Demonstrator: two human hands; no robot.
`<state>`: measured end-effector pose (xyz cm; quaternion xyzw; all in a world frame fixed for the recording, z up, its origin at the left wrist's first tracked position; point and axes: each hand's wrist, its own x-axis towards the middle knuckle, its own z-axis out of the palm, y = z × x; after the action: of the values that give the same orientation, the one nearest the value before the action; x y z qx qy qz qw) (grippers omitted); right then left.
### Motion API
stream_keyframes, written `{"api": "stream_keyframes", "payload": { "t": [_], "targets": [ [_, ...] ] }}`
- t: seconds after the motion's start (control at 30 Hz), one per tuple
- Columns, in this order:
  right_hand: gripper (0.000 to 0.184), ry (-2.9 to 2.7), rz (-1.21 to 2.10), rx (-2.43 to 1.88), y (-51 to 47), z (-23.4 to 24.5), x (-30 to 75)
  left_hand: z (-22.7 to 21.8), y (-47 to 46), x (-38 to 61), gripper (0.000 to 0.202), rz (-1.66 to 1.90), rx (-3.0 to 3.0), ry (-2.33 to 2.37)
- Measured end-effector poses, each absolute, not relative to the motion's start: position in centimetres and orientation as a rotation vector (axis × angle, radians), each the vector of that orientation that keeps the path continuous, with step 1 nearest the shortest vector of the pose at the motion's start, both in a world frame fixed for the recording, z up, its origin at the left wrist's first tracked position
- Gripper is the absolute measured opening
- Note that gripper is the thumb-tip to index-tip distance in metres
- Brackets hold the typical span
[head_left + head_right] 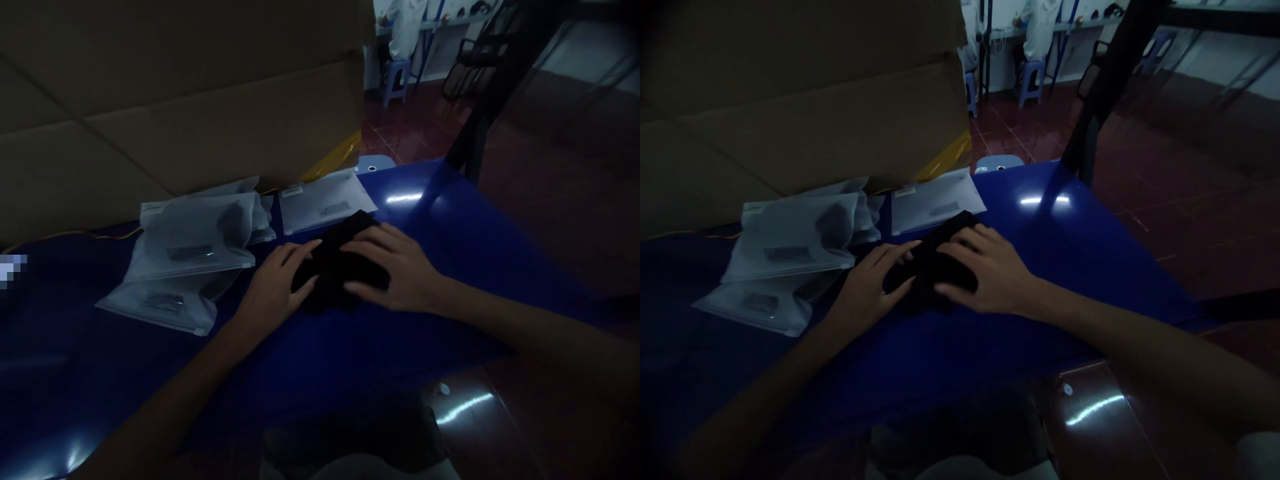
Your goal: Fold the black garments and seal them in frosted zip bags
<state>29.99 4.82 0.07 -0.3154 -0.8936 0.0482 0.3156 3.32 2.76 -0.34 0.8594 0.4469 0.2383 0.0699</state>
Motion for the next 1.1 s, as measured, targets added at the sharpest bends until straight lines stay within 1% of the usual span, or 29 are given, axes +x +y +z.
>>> {"api": "stream_keyframes", "payload": {
  "t": [0.03,0.07,0.17,0.2,0.3,0.4,0.43,0.47,0.53,0.6,0.67,0.7,0.73,0.77,0.83,0.9,0.93,1.0,1.07,1.1],
  "targets": [
    [0.067,-2.424,0.153,-0.808,4.5,-0.1,29.7,-0.4,2.7,3.3,0.056,0.698,2.604,1.325],
    [0.068,-2.479,0.150,-0.787,4.3,-0.2,29.5,-0.4,2.6,3.4,0.060,0.676,2.619,1.314],
    [0.030,-2.529,0.182,-0.749,4.4,-0.4,29.4,-0.5,2.5,3.3,0.076,0.605,2.612,1.301],
    [0.022,-2.513,0.230,-0.761,4.6,-0.3,29.5,-0.5,2.5,3.3,0.082,0.592,2.599,1.292],
    [0.017,-2.398,0.427,-0.881,5.2,0.2,30.0,-0.4,2.6,3.3,0.095,0.570,2.575,1.258],
    [0.013,-2.206,0.507,-1.037,5.6,0.9,30.6,-0.1,2.6,3.4,0.099,0.596,2.559,1.277],
    [0.014,-2.141,0.507,-1.091,5.7,1.1,30.8,0.0,2.5,3.4,0.100,0.613,2.553,1.291],
    [0.019,-2.082,0.496,-1.151,5.8,1.4,31.0,0.2,2.5,3.4,0.100,0.623,2.548,1.305],
    [0.037,-1.995,0.437,-1.279,6.1,2.0,31.4,0.4,2.5,3.3,0.093,0.605,2.567,1.318],
    [0.052,-1.974,0.323,-1.403,6.5,2.7,31.9,0.6,2.6,2.9,0.070,0.551,2.636,1.287],
    [0.061,-2.034,0.182,-1.519,7.0,3.2,32.7,0.8,2.7,2.5,0.046,0.513,2.709,1.259],
    [0.063,-2.092,0.109,-1.566,7.4,3.3,33.1,0.9,2.7,2.3,0.040,0.518,2.734,1.262],
    [0.063,-2.143,0.028,-1.631,7.7,3.3,33.6,1.1,2.7,2.2,0.037,0.527,2.746,1.290],
    [0.059,-2.203,-0.032,-1.701,8.0,3.2,34.1,1.3,2.6,2.1,0.035,0.534,2.751,1.330],
    [0.044,-2.301,-0.102,-1.839,8.7,2.7,35.1,1.8,2.4,1.9,0.031,0.537,2.747,1.421],
    [0.032,-2.332,-0.103,-1.919,9.1,2.0,35.8,2.2,2.2,1.9,0.034,0.539,2.741,1.534],
    [0.029,-2.325,-0.111,-1.927,9.2,1.8,36.0,2.3,2.2,1.8,0.038,0.538,2.750,1.585],
    [0.033,-2.296,-0.160,-1.842,9.3,1.6,36.0,2.2,2.2,1.8,0.037,0.520,2.797,1.660],
    [0.042,-2.281,-0.206,-1.615,9.1,1.7,35.5,2.0,2.3,1.6,0.031,0.466,2.841,1.666],
    [0.045,-2.295,-0.184,-1.467,8.9,1.9,35.1,1.8,2.5,1.6,0.034,0.443,2.849,1.659]
  ]
}}
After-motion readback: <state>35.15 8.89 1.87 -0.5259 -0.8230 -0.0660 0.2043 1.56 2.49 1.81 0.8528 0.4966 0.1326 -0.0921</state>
